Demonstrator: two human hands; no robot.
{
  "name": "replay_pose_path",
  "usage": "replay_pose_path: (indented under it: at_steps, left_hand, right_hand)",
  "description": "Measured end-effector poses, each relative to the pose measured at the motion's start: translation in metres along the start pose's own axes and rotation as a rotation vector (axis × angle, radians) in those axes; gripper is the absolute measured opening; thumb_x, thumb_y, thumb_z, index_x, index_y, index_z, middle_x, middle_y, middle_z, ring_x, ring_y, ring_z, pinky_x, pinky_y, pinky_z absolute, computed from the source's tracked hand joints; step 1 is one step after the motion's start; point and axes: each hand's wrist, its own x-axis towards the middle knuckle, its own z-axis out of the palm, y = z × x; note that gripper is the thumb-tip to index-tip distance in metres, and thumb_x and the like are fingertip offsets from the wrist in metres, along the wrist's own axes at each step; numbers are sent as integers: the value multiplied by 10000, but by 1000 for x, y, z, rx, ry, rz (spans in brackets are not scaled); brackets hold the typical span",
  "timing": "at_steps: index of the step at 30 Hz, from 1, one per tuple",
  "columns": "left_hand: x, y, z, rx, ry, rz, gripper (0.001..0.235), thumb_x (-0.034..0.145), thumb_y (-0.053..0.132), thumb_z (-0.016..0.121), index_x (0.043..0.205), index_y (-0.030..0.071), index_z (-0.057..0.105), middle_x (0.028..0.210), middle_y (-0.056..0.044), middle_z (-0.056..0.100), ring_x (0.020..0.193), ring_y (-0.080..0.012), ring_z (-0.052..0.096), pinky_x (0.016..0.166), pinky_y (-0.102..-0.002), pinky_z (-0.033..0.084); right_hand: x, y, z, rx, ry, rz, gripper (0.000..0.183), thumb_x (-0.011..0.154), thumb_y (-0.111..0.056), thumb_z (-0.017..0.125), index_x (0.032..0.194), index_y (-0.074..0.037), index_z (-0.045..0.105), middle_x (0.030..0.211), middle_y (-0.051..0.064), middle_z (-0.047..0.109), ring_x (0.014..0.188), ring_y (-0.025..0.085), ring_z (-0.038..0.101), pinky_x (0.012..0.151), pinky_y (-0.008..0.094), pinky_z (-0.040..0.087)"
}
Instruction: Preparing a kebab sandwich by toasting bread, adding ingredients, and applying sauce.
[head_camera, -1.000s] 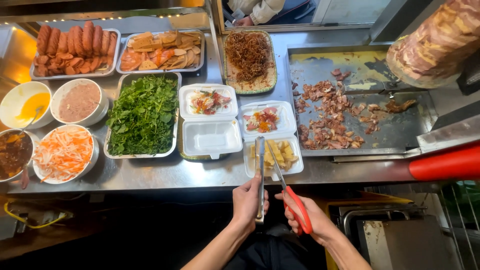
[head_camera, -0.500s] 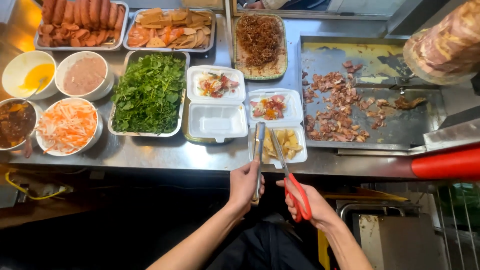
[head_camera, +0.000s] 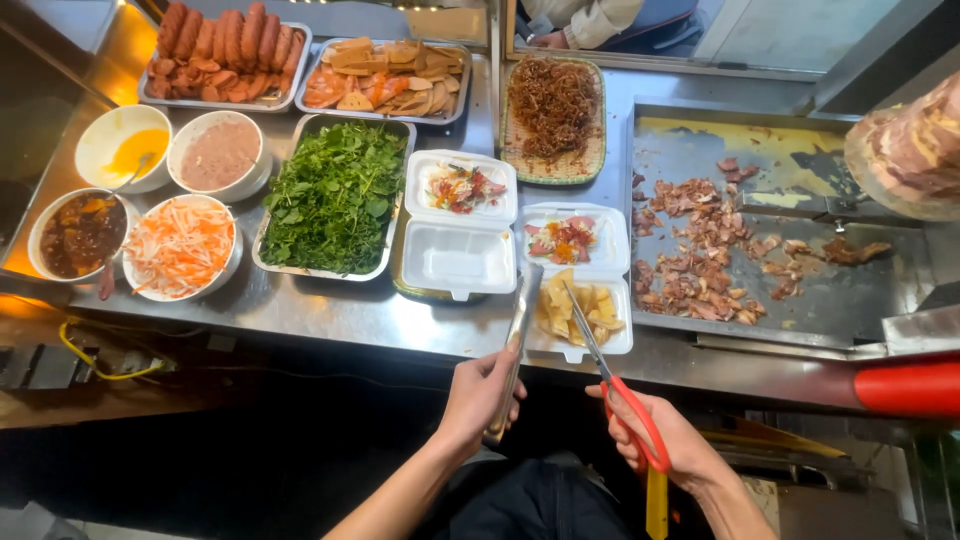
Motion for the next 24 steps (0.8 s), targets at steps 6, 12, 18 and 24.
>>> replay_pose_path:
  at_steps: [6, 12, 18, 24]
  left_hand:
    - [-19, -25, -5, -75, -59, -98, 474, 988, 378, 636, 1108, -70, 734, 598, -107, 596, 365, -134, 479, 324, -239, 375]
    - [-18, -28, -22, -95, -105, -112, 405, 1027, 313, 624, 1052, -77, 727, 561, -111, 555, 352, -143, 479, 305, -229, 328]
    - [-15, -14, -28, 100, -33, -143, 425, 1012, 358, 649, 967, -54, 744, 561, -110, 573, 344, -134, 469, 302, -230, 319]
    - [-16, 5, -20, 407, 66, -133, 466, 1009, 419, 656, 720, 54, 632, 531, -74, 556, 353, -149, 498, 334, -260, 347]
  right_hand:
    - [4, -1, 0, -28, -26, 37, 529, 999, -317, 564, 1412, 2, 649, 619, 71, 453, 447, 155, 406, 416, 278, 320]
    - [21, -13, -8, -102, -126, 79, 577, 977, -349, 578, 1451, -22, 618, 627, 59, 445, 479, 155, 404, 456, 285, 333]
    - [29, -27, -9, -208, -74, 133, 526, 951, -332, 654, 1354, 1, 714, 575, 61, 436, 419, 155, 409, 363, 268, 311]
    - [18, -29, -2, -288, 2, 95, 331, 969, -330, 694, 1107, -33, 747, 585, 72, 457, 415, 146, 403, 342, 260, 322]
